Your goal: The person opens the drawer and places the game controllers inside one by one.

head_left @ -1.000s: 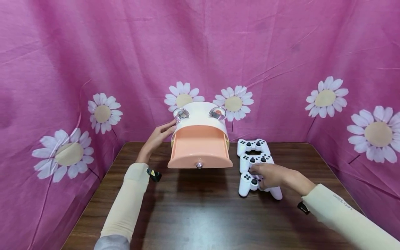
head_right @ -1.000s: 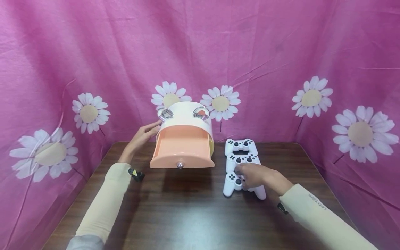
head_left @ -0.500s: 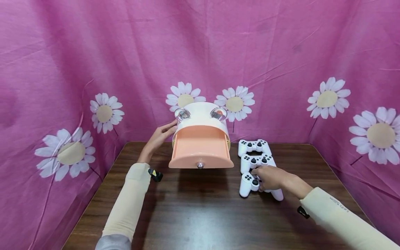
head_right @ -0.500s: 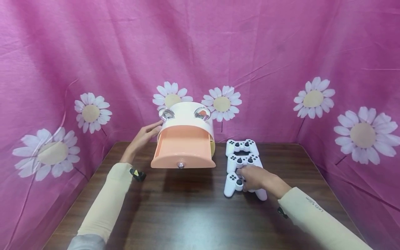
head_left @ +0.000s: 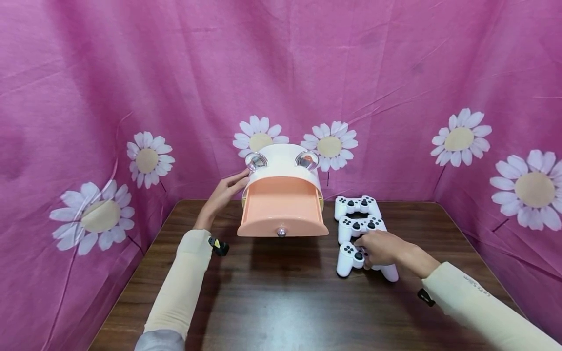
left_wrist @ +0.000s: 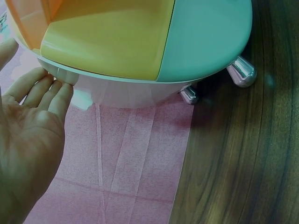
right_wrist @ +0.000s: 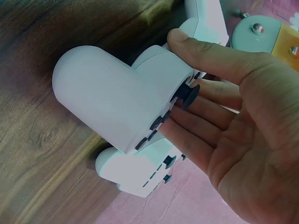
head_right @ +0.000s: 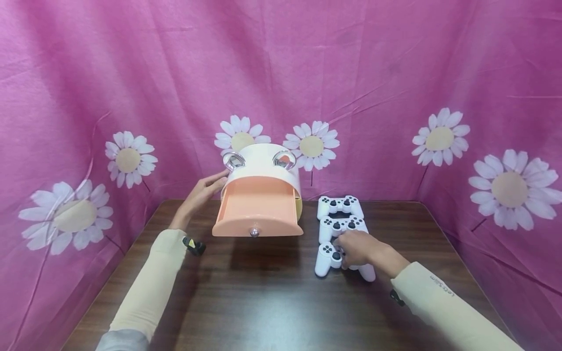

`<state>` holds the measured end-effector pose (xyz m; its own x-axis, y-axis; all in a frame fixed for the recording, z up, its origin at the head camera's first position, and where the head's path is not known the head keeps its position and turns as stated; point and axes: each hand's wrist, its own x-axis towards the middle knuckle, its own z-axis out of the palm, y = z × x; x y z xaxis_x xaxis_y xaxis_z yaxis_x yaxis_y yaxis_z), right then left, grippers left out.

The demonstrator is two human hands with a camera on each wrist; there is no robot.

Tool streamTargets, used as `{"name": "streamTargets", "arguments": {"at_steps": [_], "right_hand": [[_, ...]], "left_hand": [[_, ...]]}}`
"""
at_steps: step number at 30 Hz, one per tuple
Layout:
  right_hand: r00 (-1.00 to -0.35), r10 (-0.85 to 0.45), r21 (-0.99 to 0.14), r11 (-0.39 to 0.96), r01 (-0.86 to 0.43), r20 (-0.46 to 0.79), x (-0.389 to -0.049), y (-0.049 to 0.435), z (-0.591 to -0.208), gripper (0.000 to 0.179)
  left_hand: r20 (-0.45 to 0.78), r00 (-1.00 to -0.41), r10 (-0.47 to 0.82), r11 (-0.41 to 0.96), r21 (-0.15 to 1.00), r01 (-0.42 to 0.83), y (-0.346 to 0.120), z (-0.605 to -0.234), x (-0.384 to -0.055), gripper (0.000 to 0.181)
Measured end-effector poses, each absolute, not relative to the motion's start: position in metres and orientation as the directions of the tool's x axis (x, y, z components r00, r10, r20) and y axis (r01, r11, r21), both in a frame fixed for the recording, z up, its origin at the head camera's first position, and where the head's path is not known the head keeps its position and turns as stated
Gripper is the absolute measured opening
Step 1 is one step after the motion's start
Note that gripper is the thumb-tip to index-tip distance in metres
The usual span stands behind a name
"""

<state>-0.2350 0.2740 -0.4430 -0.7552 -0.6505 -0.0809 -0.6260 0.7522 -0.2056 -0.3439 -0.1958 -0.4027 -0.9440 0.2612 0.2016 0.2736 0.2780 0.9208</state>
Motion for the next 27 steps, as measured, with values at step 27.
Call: {"name": "streamTargets", "arguments": {"at_steps": [27], "right_hand": [[-0.764, -0.643, -0.103, 0.764, -0.637, -0.042, -0.241, 0.279, -0.399, 0.043]], "left_hand": [[0.188, -0.943, 0.274, 0.263, 0.929, 0.261, -0.197, -0.403, -0.344, 0.054]]}}
